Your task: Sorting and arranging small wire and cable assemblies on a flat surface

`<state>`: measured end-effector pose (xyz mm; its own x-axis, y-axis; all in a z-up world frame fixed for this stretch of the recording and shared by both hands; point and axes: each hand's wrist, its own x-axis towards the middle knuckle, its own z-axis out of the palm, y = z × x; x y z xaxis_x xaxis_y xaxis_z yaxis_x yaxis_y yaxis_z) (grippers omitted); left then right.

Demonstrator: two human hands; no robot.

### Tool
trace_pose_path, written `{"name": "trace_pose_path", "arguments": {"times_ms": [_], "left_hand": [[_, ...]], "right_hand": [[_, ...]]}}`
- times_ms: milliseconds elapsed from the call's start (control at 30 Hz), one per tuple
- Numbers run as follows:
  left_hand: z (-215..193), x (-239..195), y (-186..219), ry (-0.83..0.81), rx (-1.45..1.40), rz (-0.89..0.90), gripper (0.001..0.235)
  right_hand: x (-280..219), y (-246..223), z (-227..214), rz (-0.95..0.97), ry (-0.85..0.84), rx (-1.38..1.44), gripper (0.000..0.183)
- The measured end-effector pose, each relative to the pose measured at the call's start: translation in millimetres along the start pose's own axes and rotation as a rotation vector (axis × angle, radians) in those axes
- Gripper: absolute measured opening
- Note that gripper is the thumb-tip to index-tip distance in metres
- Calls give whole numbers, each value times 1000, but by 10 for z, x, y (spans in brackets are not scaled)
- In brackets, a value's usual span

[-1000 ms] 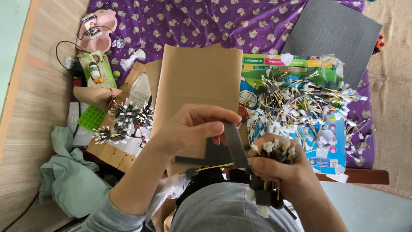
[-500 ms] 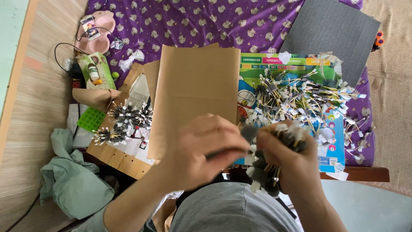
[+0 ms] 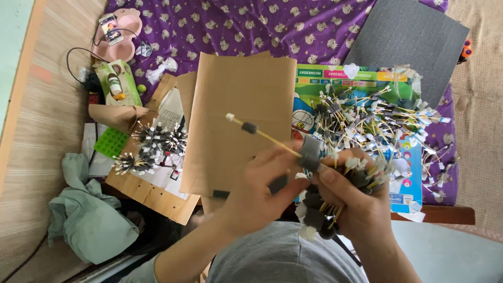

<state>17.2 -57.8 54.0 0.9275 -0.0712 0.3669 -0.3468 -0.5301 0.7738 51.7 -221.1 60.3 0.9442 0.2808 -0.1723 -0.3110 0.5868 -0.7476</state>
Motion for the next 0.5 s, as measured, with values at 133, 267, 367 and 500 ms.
{"name": "trace_pose_path", "arguments": {"times_ms": [133,267,367,500], "left_hand": [[36,2,-51,-111,-1205,-532,57],[53,2,-105,-77,-1398,-570,59],[28,12,-42,-52,-1356,-570,51],[34,-2,-25,-11,-1297,-517,43]], "right_hand": [[-34,32,-72,32,137,-258,15],[-11,77,-95,18,131,-305,17],[22,46,-62,52,133,-294,14],[29,26,-30,102,137,-230,11]]}}
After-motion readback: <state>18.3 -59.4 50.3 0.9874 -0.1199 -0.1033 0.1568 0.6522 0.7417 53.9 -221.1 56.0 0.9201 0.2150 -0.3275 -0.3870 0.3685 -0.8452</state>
